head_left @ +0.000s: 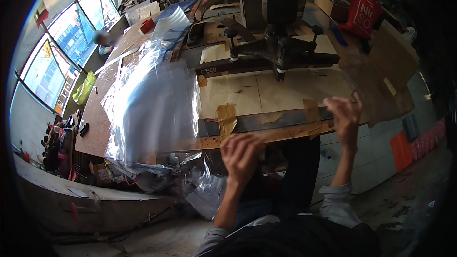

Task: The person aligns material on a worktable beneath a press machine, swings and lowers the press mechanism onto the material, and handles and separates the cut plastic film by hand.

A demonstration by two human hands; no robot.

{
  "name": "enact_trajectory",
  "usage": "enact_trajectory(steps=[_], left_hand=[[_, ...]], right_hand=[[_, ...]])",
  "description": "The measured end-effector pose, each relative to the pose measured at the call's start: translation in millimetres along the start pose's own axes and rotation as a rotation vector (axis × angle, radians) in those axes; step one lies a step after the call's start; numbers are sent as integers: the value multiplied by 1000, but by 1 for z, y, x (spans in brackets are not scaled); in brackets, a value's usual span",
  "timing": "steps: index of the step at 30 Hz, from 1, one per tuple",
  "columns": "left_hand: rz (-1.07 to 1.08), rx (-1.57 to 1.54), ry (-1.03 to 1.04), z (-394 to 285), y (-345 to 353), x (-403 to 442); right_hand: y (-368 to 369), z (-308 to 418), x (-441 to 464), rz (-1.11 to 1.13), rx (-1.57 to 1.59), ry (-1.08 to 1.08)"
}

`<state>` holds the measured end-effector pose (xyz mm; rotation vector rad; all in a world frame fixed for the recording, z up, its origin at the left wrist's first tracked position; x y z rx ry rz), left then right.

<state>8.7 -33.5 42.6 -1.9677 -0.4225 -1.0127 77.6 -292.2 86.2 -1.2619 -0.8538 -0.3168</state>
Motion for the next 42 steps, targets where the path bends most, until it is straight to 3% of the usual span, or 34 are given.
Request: enact_trajectory(steps=[2,5,9,12,15,18,19,20,22,24,25,28,29,32,34,37,42], left_hand=[[49,-101,146,-35,5,3],[3,-222,197,-47,-2,0],[-83,-281,186,-24,-41,-26],[-126,-300,127,-9,-68,-50],[-96,-416,60,12,-74,-58],[21,-187,-216,28,-62,-55],[45,-97,-327,32,-55,-55],[48,-72,-480,40,-43,-64],[-12,5,-593,37,-20,-71],[-5,-55,-682,35,19,-93],[-60,-427,-811,38,35,-101],[-143,-741,-1051,32,43,-97],[-109,-648,-973,36,35,-91],[126,-692,-1060,45,14,-81],[197,-692,-795,48,3,-57],[145,-693,-871,57,-1,-44],[137,-720,-769,65,-3,16]], right_hand=[[-15,-20,0,-35,55,112],[-46,-19,-15,63,200,161],[-82,14,-54,480,348,-15],[-78,35,-78,801,601,-16],[-65,36,-78,922,774,-94],[-43,11,-66,863,1023,84],[-33,-3,-67,716,946,84],[-17,-15,-72,527,805,294],[7,-26,-92,142,484,679],[30,-4,-99,20,559,723],[33,2,-102,-44,593,745],[30,1,-108,12,560,862],[34,-6,-113,2,673,855],[32,-14,-107,334,1159,1184],[33,-17,-99,391,1261,1129],[30,-14,-72,378,1277,1004],[10,-14,-16,101,1327,592]])
Point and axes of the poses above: each hand's wrist, its own x-axis towards the middle knuckle, its own y-axis out of the palm, z = x × y, the point moved 5 cm from there along x, towards the middle knuckle, and after that the axes turned 3 degrees about y, right-handed, at the moved point
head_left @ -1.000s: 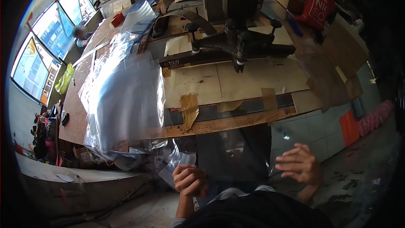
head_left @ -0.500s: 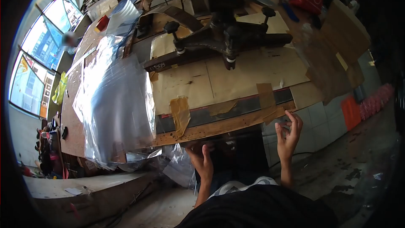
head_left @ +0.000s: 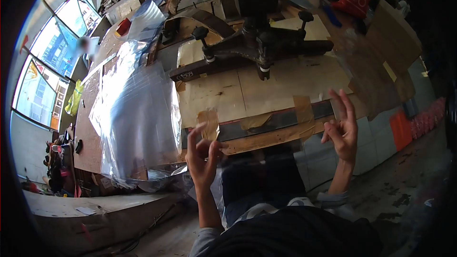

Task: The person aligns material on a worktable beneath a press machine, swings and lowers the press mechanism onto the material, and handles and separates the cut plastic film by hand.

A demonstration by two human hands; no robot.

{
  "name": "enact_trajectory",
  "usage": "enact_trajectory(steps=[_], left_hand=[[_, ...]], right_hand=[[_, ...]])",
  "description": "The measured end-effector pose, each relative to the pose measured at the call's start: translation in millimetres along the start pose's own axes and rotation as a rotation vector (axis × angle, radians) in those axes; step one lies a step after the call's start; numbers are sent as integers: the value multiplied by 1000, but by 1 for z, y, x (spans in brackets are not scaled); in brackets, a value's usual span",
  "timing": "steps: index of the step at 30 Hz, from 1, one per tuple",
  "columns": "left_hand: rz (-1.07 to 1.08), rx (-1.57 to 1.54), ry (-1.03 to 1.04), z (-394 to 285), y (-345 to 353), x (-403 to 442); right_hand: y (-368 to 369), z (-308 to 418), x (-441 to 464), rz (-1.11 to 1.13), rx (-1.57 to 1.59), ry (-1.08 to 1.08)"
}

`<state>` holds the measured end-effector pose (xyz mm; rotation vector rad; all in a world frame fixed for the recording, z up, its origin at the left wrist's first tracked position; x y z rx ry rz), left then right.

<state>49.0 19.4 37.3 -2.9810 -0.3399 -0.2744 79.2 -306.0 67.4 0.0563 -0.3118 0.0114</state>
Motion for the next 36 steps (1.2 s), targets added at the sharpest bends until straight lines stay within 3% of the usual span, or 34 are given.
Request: enact_trajectory(steps=[2,6,16,36], left_hand=[[-13,-87,178,-24,5,21],[-100,-214,331,-57,0,43],[-256,-142,518,-93,-17,60],[-344,-137,403,-108,-26,49]], right_hand=[[0,18,12,17,41,-151],[-4,32,27,89,22,-362],[9,59,53,66,-26,-464],[16,77,44,-46,70,-473]])
Point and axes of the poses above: each hand's wrist, its own x-axis towards the middle knuckle, its own y-axis out of the palm, z = x × y, the point moved 5 cm from there along x, towards the middle knuckle, and after that the axes turned 3 degrees about y, right-handed, at the moved point
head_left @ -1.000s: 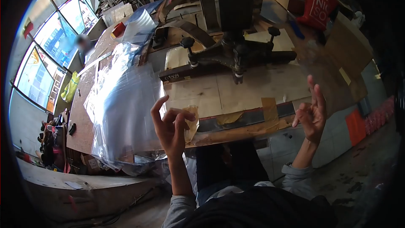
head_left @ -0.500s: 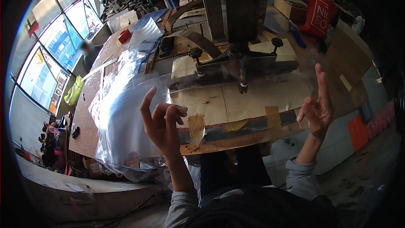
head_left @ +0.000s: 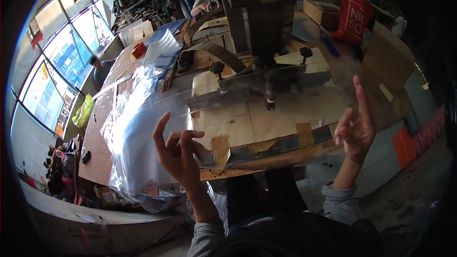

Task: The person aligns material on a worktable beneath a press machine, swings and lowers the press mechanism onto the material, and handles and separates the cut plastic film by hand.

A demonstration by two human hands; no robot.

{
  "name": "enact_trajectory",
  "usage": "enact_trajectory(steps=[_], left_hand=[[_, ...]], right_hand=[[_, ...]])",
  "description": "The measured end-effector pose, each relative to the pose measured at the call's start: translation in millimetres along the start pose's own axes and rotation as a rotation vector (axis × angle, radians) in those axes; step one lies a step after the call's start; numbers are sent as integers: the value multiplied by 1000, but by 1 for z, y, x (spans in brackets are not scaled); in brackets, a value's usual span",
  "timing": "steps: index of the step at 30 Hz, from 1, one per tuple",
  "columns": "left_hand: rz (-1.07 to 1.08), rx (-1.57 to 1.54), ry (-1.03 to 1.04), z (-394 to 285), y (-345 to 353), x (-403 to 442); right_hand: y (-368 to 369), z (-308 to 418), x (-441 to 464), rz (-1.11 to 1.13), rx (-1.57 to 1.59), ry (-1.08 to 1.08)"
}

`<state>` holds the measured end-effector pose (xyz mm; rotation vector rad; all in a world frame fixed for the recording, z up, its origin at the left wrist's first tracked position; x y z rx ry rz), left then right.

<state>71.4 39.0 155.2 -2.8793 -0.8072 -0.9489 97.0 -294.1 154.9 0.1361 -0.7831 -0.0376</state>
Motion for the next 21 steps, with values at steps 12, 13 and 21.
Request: enact_trajectory(steps=[12,13,21], left_hand=[[316,570,-412,116,-21,-44],[341,786,-99,102,-19,-56],[722,984,164,89,-12,-113]], right_hand=[[-8,-70,-62,115,-521,458],[-13,-82,-71,131,-691,495],[-12,-44,-179,22,-1095,293]])
Point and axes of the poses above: each hand's wrist, its own x-axis towards the middle knuckle, its own y-axis out of the palm, z = x × y, the point moved 5 cm from there along x, towards the middle knuckle, and after that the axes turned 3 degrees about y, right-handed, at the moved point
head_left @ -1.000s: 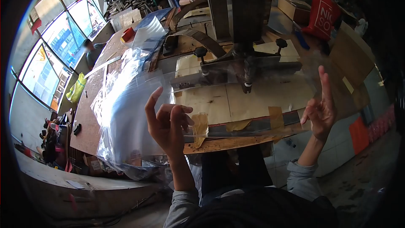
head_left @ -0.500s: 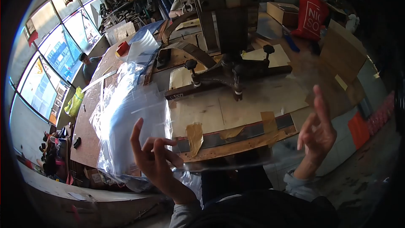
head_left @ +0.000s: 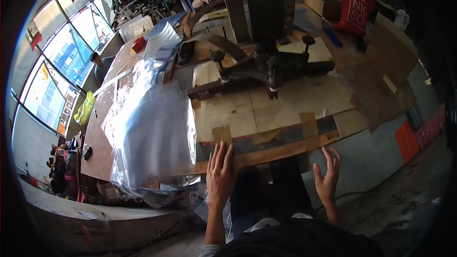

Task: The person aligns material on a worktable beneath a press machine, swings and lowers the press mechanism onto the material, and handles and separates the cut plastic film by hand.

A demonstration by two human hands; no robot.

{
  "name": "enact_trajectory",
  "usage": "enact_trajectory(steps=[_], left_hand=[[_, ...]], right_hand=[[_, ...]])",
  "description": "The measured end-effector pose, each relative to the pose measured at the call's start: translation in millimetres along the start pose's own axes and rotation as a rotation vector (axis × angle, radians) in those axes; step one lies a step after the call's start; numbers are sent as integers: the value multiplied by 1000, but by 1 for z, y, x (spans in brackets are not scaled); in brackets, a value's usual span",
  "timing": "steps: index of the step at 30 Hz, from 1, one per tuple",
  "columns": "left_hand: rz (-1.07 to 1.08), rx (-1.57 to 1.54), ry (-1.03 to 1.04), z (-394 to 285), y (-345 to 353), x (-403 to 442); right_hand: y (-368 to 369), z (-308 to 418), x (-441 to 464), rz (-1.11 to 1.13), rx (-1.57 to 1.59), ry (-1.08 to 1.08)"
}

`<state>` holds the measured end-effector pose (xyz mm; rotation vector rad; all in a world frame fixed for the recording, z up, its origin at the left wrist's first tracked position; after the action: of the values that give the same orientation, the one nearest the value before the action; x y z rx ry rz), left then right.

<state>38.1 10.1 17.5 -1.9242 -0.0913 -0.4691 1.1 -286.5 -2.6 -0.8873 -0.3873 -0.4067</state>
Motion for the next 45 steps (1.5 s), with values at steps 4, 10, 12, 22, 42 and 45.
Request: enact_trajectory(steps=[4,10,12,22,42,45], left_hand=[[13,-2,-2,-5,4,3],[12,-54,-21,1,11,16],[13,-52,-9,2,15,24],[5,-38,40,7,31,68],[-33,-36,55,21,48,99],[-31,-43,58,22,49,99]], right_hand=[[14,-16,-13,173,667,532],[15,-30,15,146,535,260],[19,-31,25,165,745,342],[24,-41,69,169,536,470],[33,-38,88,72,458,503],[34,-39,88,65,435,508]])
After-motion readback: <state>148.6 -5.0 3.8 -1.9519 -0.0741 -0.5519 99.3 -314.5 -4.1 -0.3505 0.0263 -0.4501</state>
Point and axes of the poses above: each hand's wrist, its own x-axis towards the middle knuckle, its own y-axis out of the palm, z = x × y, the point moved 5 cm from there along x, towards the middle knuckle, and after that the axes turned 3 degrees about y, right-handed, at the moved point
